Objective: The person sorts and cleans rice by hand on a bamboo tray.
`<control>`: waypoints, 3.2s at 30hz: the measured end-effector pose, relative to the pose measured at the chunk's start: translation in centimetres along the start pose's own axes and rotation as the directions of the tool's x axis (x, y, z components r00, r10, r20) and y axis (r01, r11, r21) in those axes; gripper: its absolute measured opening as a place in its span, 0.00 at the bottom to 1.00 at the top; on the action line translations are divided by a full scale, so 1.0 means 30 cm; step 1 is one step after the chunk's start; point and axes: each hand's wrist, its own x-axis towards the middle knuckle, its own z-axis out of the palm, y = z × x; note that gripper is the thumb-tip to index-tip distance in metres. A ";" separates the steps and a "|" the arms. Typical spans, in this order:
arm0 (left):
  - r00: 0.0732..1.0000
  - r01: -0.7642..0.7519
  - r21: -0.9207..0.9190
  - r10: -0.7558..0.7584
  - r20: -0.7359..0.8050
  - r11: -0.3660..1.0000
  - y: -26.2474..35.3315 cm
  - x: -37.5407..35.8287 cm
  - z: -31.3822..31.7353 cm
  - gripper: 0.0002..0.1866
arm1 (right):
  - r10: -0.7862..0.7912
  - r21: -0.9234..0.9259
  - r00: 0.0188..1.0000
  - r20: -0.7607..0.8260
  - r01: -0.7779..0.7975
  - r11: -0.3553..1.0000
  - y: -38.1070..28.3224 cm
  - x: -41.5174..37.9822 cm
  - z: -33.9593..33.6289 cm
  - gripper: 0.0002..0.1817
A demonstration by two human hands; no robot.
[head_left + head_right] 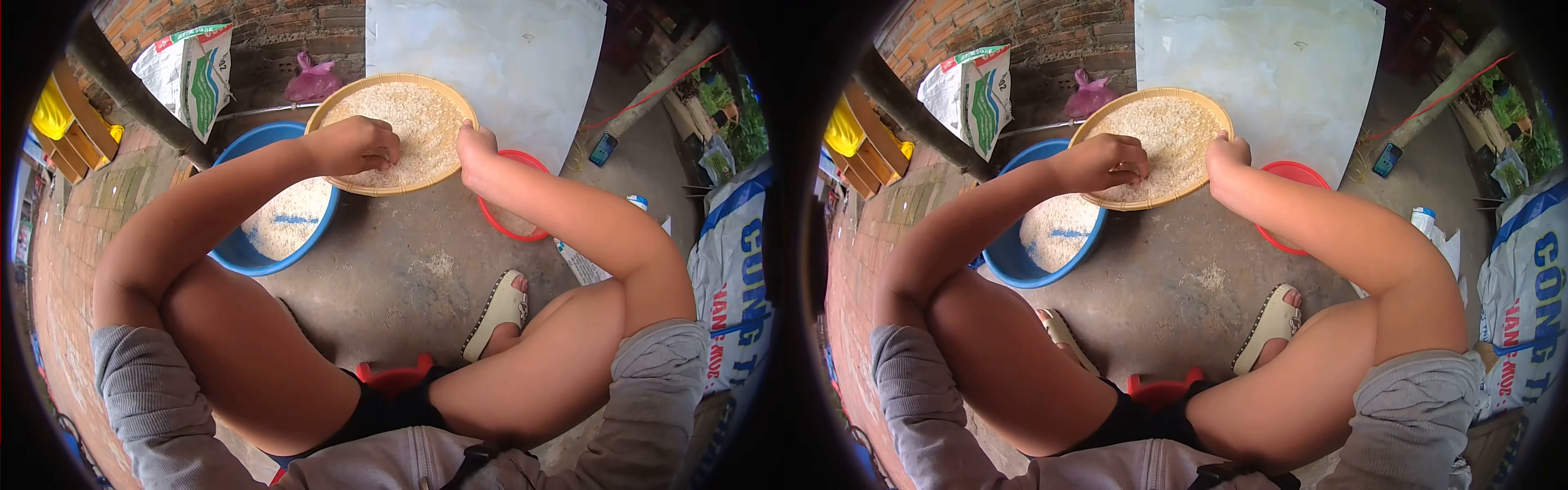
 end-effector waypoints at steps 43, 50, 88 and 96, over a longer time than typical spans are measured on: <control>0.770 0.612 -0.248 -0.637 -0.031 0.751 -0.473 0.091 0.081 0.06 | -0.123 -0.259 0.971 -0.206 0.067 0.964 0.053 0.440 -0.132 0.23; 0.834 0.551 0.231 -0.540 -0.115 0.802 -0.490 0.102 0.127 0.32 | -0.133 -0.286 0.976 -0.172 0.080 0.955 0.044 0.423 -0.143 0.23; 0.237 0.796 -0.605 -0.936 0.260 0.034 -0.296 -0.270 0.031 0.16 | 0.247 -0.389 0.707 0.662 0.042 0.920 0.001 -0.156 -0.099 0.17; 0.588 0.634 -0.724 -0.778 0.223 0.272 -0.045 -0.140 0.027 0.16 | 0.116 -0.431 0.841 0.529 0.148 0.890 0.061 0.186 -0.240 0.19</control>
